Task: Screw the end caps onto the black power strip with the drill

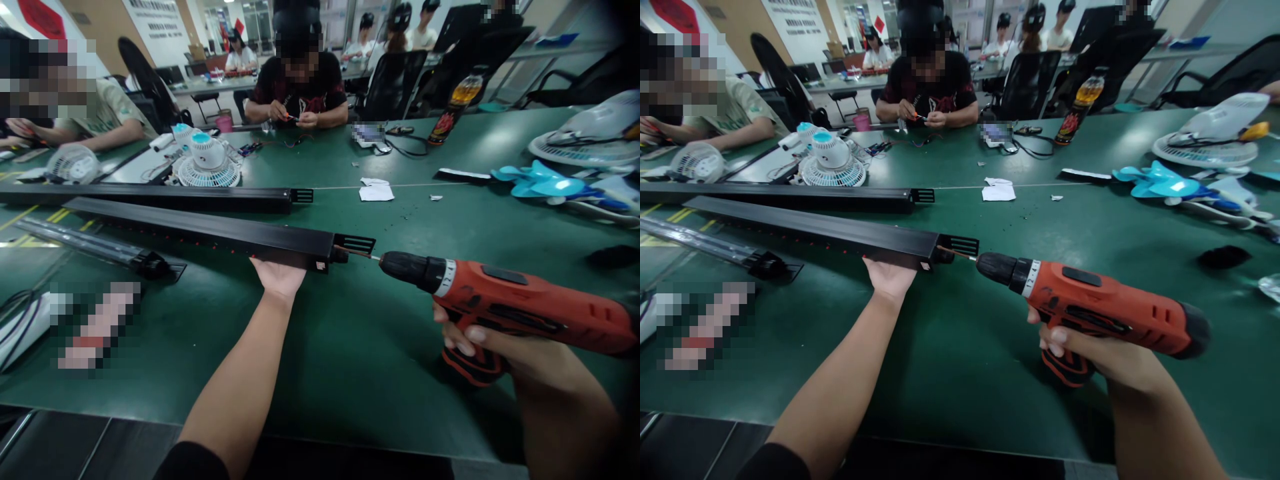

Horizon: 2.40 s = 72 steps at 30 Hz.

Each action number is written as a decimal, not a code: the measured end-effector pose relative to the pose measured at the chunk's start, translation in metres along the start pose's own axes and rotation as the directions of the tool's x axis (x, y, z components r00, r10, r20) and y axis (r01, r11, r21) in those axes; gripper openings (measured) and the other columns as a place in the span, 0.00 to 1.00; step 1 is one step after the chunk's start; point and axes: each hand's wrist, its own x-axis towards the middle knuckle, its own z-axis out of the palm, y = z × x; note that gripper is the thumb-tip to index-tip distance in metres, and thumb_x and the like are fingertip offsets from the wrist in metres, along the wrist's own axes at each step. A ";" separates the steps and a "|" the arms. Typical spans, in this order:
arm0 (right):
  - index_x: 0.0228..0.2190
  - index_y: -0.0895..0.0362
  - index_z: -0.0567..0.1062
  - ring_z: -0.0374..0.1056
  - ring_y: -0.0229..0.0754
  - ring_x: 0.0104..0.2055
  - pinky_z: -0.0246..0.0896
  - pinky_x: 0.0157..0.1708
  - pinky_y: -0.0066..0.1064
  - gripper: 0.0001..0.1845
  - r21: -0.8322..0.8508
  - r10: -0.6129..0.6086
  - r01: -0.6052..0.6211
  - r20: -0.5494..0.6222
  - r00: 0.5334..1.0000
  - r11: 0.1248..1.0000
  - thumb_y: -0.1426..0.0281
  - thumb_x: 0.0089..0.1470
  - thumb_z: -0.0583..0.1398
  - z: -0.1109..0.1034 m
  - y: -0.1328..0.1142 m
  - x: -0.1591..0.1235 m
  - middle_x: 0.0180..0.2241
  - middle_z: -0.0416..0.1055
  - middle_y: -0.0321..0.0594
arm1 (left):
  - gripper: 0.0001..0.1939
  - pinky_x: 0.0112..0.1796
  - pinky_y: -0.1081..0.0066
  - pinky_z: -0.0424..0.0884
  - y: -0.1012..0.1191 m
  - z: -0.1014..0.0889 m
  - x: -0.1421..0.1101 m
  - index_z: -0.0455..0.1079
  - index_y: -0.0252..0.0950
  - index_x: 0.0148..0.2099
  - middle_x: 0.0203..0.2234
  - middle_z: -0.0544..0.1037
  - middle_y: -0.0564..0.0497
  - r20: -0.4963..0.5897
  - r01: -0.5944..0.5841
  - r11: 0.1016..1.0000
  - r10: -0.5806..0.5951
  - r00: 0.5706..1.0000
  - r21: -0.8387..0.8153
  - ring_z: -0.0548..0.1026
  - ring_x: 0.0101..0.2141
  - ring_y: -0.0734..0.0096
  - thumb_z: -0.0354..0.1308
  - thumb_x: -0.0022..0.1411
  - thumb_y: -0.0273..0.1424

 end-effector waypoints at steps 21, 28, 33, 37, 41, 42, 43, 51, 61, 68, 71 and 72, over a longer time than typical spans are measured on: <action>0.46 0.47 0.92 0.76 0.47 0.23 0.80 0.22 0.40 0.23 -0.015 0.133 -0.134 -0.043 0.990 0.991 0.45 0.63 0.85 0.010 -0.017 -0.003 0.30 0.85 0.41 | 0.39 0.75 0.35 0.81 0.001 0.005 -0.004 0.81 0.45 0.73 0.69 0.87 0.35 -0.001 -0.003 1.000 0.003 1.000 -0.003 0.77 0.80 0.35 0.40 0.88 0.61; 0.45 0.47 0.93 0.74 0.44 0.24 0.79 0.25 0.38 0.21 -0.012 0.117 -0.118 -0.028 0.993 0.993 0.46 0.66 0.84 0.012 -0.018 -0.003 0.31 0.85 0.40 | 0.37 0.75 0.34 0.79 0.000 -0.003 0.000 0.82 0.46 0.74 0.65 0.89 0.36 0.034 -0.001 1.000 0.001 0.999 0.002 0.78 0.79 0.34 0.45 0.86 0.62; 0.46 0.49 0.92 0.74 0.45 0.24 0.76 0.24 0.36 0.21 -0.007 0.136 -0.136 -0.021 0.990 0.991 0.46 0.67 0.83 0.013 -0.018 -0.005 0.26 0.80 0.38 | 0.35 0.74 0.35 0.80 -0.002 -0.007 0.003 0.82 0.48 0.72 0.66 0.88 0.37 0.056 -0.016 0.999 0.014 0.998 0.034 0.79 0.78 0.34 0.51 0.84 0.63; 0.45 0.49 0.92 0.74 0.44 0.24 0.77 0.24 0.36 0.22 -0.007 0.129 -0.129 -0.033 0.991 0.992 0.46 0.66 0.83 0.014 -0.019 -0.005 0.28 0.81 0.39 | 0.37 0.73 0.35 0.81 -0.002 -0.006 0.002 0.83 0.47 0.69 0.66 0.88 0.36 0.046 -0.009 1.000 0.009 0.999 0.018 0.77 0.79 0.34 0.46 0.84 0.64; 0.45 0.49 0.93 0.74 0.43 0.24 0.78 0.24 0.37 0.23 -0.009 0.121 -0.121 -0.052 0.991 0.993 0.45 0.64 0.85 0.014 -0.020 -0.003 0.32 0.85 0.41 | 0.40 0.72 0.33 0.82 -0.001 -0.003 0.001 0.84 0.44 0.66 0.66 0.88 0.35 0.009 0.025 1.000 -0.025 1.000 0.008 0.77 0.79 0.32 0.41 0.86 0.65; 0.45 0.49 0.93 0.75 0.44 0.24 0.79 0.24 0.38 0.22 -0.011 0.122 -0.122 -0.053 0.991 0.992 0.46 0.64 0.85 0.014 -0.020 -0.003 0.32 0.85 0.41 | 0.41 0.72 0.32 0.82 -0.001 -0.002 0.001 0.84 0.44 0.67 0.66 0.88 0.34 0.000 0.026 1.000 -0.026 1.000 0.007 0.77 0.80 0.31 0.40 0.86 0.65; 0.45 0.48 0.93 0.75 0.44 0.24 0.80 0.24 0.38 0.22 -0.010 0.123 -0.124 -0.050 0.991 0.992 0.46 0.65 0.84 0.014 -0.021 -0.003 0.31 0.84 0.41 | 0.41 0.73 0.32 0.82 -0.001 -0.002 0.000 0.83 0.44 0.69 0.66 0.88 0.34 -0.007 0.022 1.000 -0.022 1.000 0.005 0.77 0.80 0.32 0.40 0.86 0.65; 0.47 0.46 0.93 0.74 0.42 0.23 0.81 0.23 0.38 0.22 0.018 0.100 -0.099 -0.079 0.992 0.995 0.47 0.63 0.86 0.016 -0.018 -0.003 0.39 0.89 0.43 | 0.35 0.77 0.35 0.79 0.000 0.000 -0.002 0.80 0.46 0.77 0.69 0.88 0.38 0.034 -0.008 1.000 0.008 0.999 -0.005 0.75 0.82 0.37 0.46 0.87 0.57; 0.47 0.49 0.94 0.74 0.40 0.21 0.83 0.22 0.36 0.18 -0.028 -0.025 0.025 0.009 1.000 0.999 0.49 0.70 0.82 0.000 0.001 0.001 0.35 0.87 0.42 | 0.36 0.77 0.36 0.80 0.001 0.007 -0.005 0.80 0.48 0.78 0.71 0.87 0.40 0.013 -0.004 1.000 0.004 1.000 -0.016 0.75 0.82 0.37 0.42 0.89 0.57; 0.49 0.49 0.95 0.74 0.40 0.23 0.82 0.23 0.33 0.17 0.026 0.029 -0.030 0.030 0.999 0.999 0.50 0.71 0.82 0.003 -0.002 -0.001 0.32 0.85 0.41 | 0.39 0.76 0.36 0.80 0.002 0.008 -0.005 0.82 0.45 0.75 0.68 0.88 0.37 -0.027 0.009 0.999 -0.010 1.000 -0.035 0.76 0.82 0.37 0.39 0.89 0.59; 0.47 0.50 0.94 0.74 0.40 0.24 0.82 0.25 0.34 0.20 0.048 0.087 -0.084 -0.055 0.995 0.995 0.50 0.66 0.85 0.010 -0.010 -0.004 0.36 0.86 0.42 | 0.40 0.74 0.37 0.83 0.002 0.007 -0.004 0.82 0.44 0.74 0.69 0.88 0.37 -0.049 0.014 0.999 -0.016 0.999 -0.041 0.79 0.79 0.37 0.38 0.89 0.60; 0.46 0.50 0.94 0.75 0.39 0.25 0.83 0.26 0.35 0.21 0.046 0.102 -0.099 -0.073 0.992 0.994 0.50 0.65 0.86 0.012 -0.013 -0.004 0.39 0.88 0.43 | 0.40 0.73 0.37 0.83 0.002 0.007 -0.004 0.82 0.44 0.73 0.69 0.88 0.37 -0.049 0.018 0.999 -0.019 0.999 -0.036 0.80 0.78 0.37 0.38 0.89 0.60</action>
